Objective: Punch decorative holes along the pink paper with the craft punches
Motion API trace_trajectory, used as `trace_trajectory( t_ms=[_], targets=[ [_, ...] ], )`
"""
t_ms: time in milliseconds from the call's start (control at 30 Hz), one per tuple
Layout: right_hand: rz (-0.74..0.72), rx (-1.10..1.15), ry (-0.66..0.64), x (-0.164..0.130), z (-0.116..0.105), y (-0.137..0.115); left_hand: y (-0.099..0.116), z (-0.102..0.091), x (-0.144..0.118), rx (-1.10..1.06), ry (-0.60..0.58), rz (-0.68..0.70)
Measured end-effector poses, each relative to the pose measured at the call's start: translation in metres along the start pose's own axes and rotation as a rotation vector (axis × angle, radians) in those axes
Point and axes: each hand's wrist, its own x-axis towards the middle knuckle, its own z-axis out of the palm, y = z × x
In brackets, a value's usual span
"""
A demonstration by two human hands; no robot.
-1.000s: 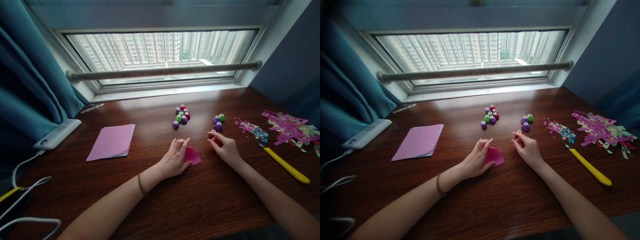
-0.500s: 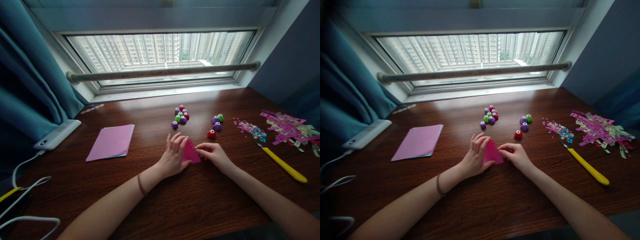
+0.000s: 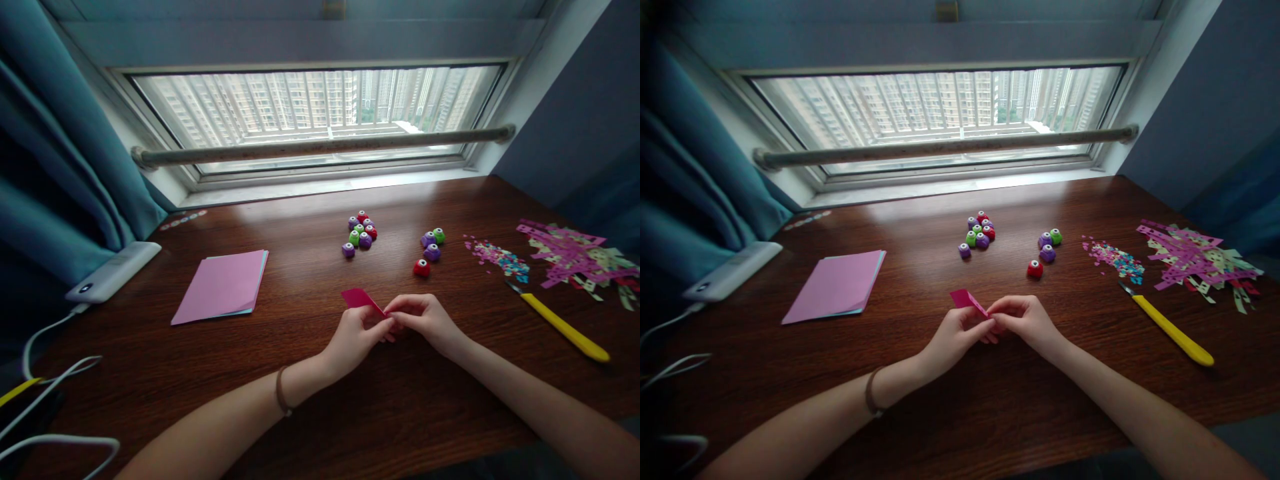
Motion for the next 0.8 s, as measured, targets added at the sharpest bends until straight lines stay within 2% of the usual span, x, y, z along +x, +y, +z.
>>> trace_trajectory(
  t_ms=[133, 433, 800],
  targets=[
    [-0.043, -0.06, 0.001, 0.001, 0.001, 0.0, -0.001, -0.001, 0.001, -0.078, -0.002, -0.046],
    [-0.101, -0.122, -0.002, 0.002, 0.003, 0.009, -0.009, -0.001, 0.003, -0.064, 0.032, -0.085],
    [-0.122, -0.125, -0.019, 0.002, 0.004, 0.012, -0.001, -0.002, 0.002, -0.147, 0.031, -0.117]
  ],
)
